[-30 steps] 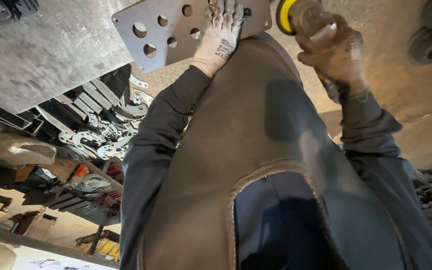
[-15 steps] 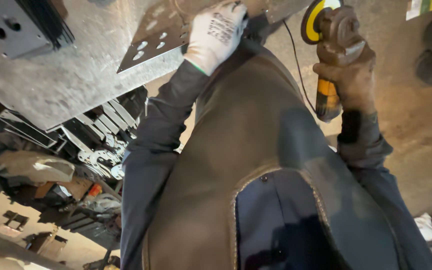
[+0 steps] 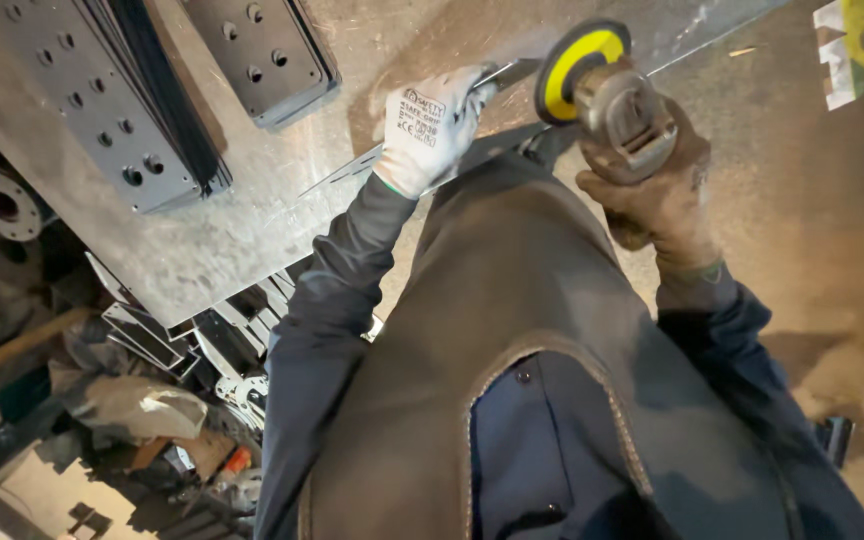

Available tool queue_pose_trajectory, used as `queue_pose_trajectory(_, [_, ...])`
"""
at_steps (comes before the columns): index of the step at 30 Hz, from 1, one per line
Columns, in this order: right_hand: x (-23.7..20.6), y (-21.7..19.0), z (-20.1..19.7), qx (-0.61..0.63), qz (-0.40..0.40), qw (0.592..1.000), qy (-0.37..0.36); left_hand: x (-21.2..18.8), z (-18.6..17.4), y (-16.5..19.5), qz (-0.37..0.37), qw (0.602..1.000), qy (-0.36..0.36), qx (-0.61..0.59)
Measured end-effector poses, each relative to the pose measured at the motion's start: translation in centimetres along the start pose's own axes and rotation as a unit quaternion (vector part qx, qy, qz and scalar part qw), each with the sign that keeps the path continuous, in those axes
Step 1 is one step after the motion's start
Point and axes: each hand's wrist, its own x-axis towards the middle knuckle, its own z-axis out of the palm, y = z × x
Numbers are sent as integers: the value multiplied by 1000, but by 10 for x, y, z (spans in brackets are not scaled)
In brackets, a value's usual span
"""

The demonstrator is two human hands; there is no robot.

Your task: The person holds perforated flat metal plates on a workbench and grinds their edges and surfaces with an angle grinder, producing sparks, repositioning the plates to grind different sides, and setting finished plates aside.

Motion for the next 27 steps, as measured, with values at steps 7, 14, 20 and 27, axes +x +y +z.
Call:
queue_pose_trajectory(7, [15, -20, 0, -18, -4, 1000, -12, 2, -3, 9, -11, 999, -37, 9])
queue_pose_trajectory(14, [27, -24, -1, 144, 39, 988, -24, 11, -13, 20, -4, 1000, -20, -20])
queue_pose_trajectory(20, [32, 11, -5, 188, 87, 978, -34, 11, -26, 26, -11, 998, -28, -50])
queue_pose_trajectory(27, [30, 35, -13, 247, 143, 957, -58, 8, -44, 22, -12, 998, 24, -65])
